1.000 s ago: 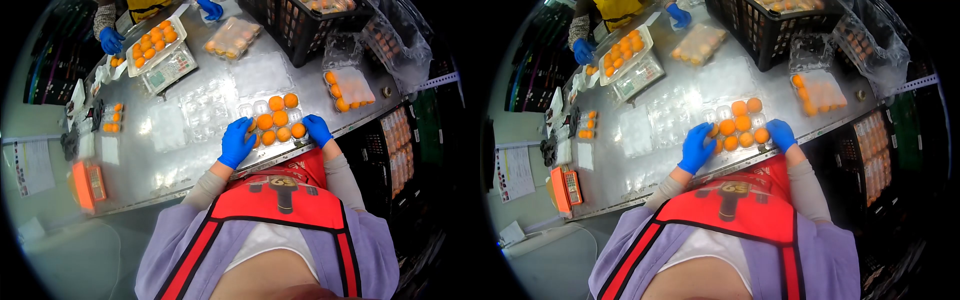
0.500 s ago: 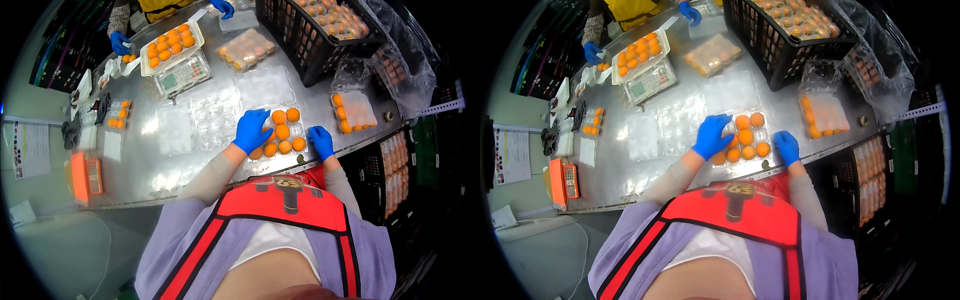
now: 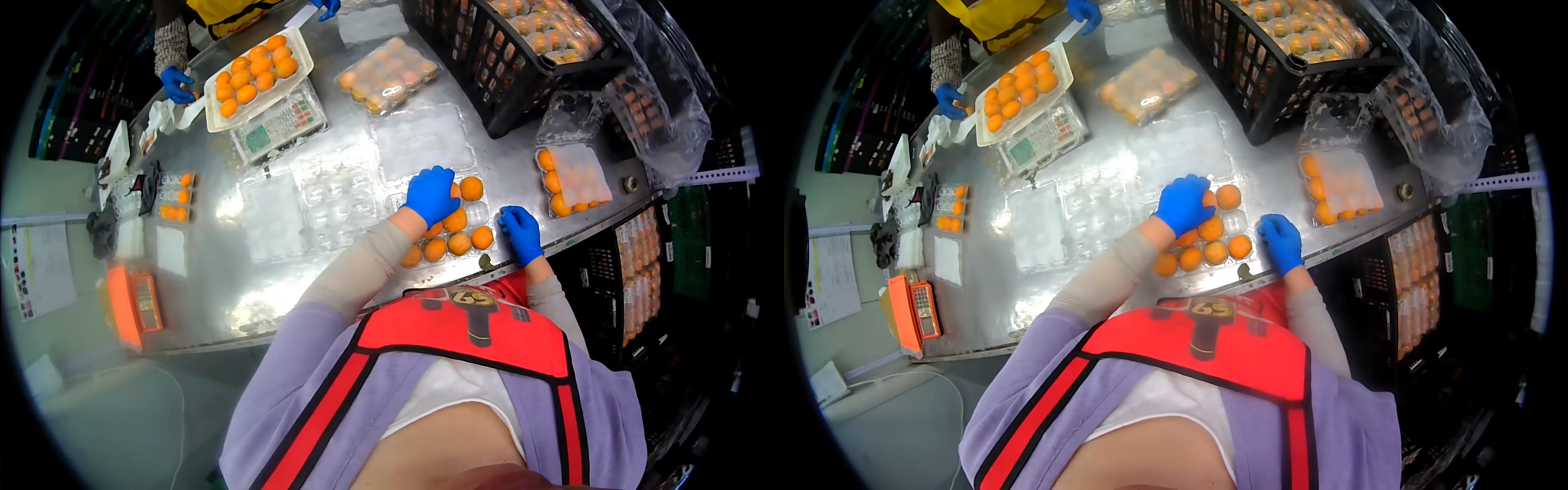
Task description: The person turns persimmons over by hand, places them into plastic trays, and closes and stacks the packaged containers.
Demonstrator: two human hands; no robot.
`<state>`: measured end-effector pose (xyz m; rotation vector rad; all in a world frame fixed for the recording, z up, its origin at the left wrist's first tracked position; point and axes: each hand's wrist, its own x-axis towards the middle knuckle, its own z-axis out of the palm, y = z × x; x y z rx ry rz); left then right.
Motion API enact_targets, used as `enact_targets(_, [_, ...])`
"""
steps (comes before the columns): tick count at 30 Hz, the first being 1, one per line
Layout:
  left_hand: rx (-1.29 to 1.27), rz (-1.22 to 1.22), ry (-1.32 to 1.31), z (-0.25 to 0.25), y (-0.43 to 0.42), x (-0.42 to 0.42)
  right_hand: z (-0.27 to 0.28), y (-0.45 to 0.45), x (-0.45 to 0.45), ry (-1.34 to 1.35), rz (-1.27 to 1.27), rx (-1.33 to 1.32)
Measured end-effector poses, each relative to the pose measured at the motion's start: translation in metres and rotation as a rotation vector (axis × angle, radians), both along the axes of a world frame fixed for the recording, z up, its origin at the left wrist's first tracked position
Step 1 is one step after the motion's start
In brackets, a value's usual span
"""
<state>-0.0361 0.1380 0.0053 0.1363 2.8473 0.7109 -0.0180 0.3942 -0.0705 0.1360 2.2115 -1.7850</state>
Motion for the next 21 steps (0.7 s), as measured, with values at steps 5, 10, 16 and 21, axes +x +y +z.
enact_targets(5, [0.216, 0.044, 0.089, -0.008, -0.009, 0.008, 0.015, 0.0, -0.008, -0.05, 0.005, -0.016])
enact_targets(10, [0.43, 0.092, 0.371, -0.01, -0.017, 0.016, 0.057, -0.028, -0.021, 0.027, 0.054, -0.081])
enact_targets(16, [0.842, 0.123, 0.533, 0.053, -0.034, 0.025, 0.15, -0.099, -0.033, -0.299, 0.219, -0.409])
enact_targets(21, [0.927, 0.114, 0.626, 0.079, -0.047, 0.032, 0.18, -0.127, -0.033, -0.034, 0.405, -0.439])
